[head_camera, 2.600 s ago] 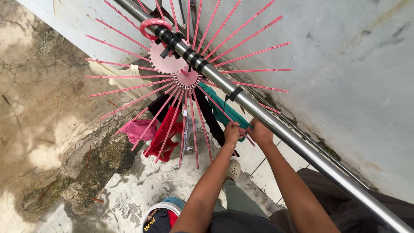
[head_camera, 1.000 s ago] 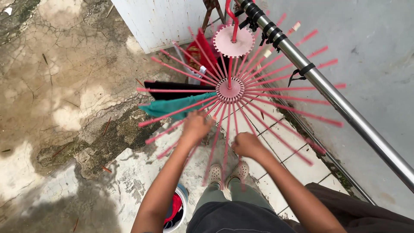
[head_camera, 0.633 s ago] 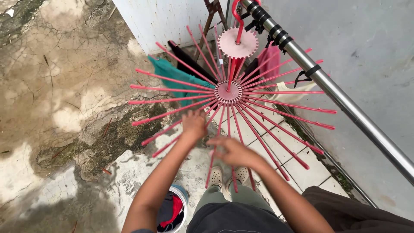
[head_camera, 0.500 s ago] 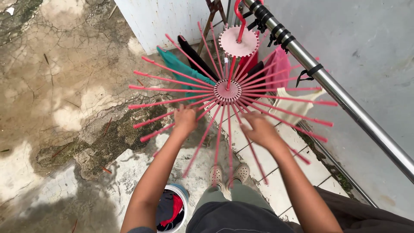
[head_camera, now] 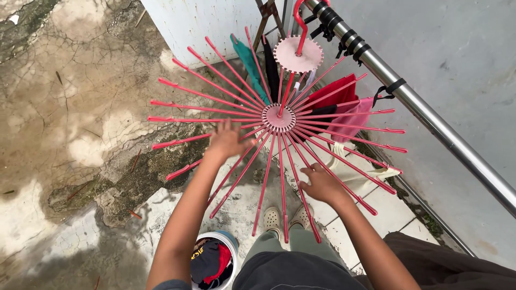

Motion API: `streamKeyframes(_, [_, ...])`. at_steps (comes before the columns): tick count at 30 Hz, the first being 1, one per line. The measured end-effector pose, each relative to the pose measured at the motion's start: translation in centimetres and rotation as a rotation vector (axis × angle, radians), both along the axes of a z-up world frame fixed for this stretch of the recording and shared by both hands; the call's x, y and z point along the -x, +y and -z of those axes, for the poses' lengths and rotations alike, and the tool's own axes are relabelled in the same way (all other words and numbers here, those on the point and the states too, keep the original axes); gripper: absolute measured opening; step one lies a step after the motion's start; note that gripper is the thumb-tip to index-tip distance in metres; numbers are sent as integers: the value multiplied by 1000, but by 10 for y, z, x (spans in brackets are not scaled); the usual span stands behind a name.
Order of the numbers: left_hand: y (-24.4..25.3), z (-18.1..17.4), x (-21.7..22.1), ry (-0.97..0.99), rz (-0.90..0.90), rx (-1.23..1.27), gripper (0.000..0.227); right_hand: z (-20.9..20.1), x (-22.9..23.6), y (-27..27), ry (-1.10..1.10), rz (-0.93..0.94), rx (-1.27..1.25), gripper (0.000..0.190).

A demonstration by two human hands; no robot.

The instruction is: Hanging wet clothes from a bucket onto a laundry rack to dry.

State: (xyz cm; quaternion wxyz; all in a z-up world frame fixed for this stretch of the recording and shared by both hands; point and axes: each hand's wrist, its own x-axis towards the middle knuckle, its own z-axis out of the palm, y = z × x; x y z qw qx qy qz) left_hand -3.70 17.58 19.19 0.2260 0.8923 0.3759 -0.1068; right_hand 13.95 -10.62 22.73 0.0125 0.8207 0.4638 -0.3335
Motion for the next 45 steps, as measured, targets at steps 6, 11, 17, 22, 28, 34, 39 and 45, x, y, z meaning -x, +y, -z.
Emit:
streamKeyframes(6, [-48, -43, 17, 306, 335, 133, 105, -4, 10, -8, 71, 90, -72, 60])
streamKeyframes(11, [-55, -65, 36, 101, 276, 212, 91, 12, 5, -21, 92, 30, -236, 59])
streamKeyframes(17, [-91, -104, 78, -538, 167, 175, 57, -34, 8, -35, 123, -47, -439, 55])
streamKeyframes(22, [-209, -190, 128, -1051, -205, 159, 34, -129, 59, -92, 183, -130, -742, 46])
streamKeyframes(28, [-328, -119, 205, -1435, -592, 39, 18, -125, 146, -186, 251, -141, -1131, 21])
streamKeyframes(34, [-428, 5, 308, -945, -1075, 116, 20, -43, 237, -220, 715, -354, -710, 27])
streamKeyframes(39, [-516, 136, 390, -455, -1337, 140, 24, 62, 289, -234, 562, -625, -61, 28])
streamKeyframes(45, [-593, 292, 439, -284, -1446, 292, 31, 252, 322, -238, 562, -687, 120, 26])
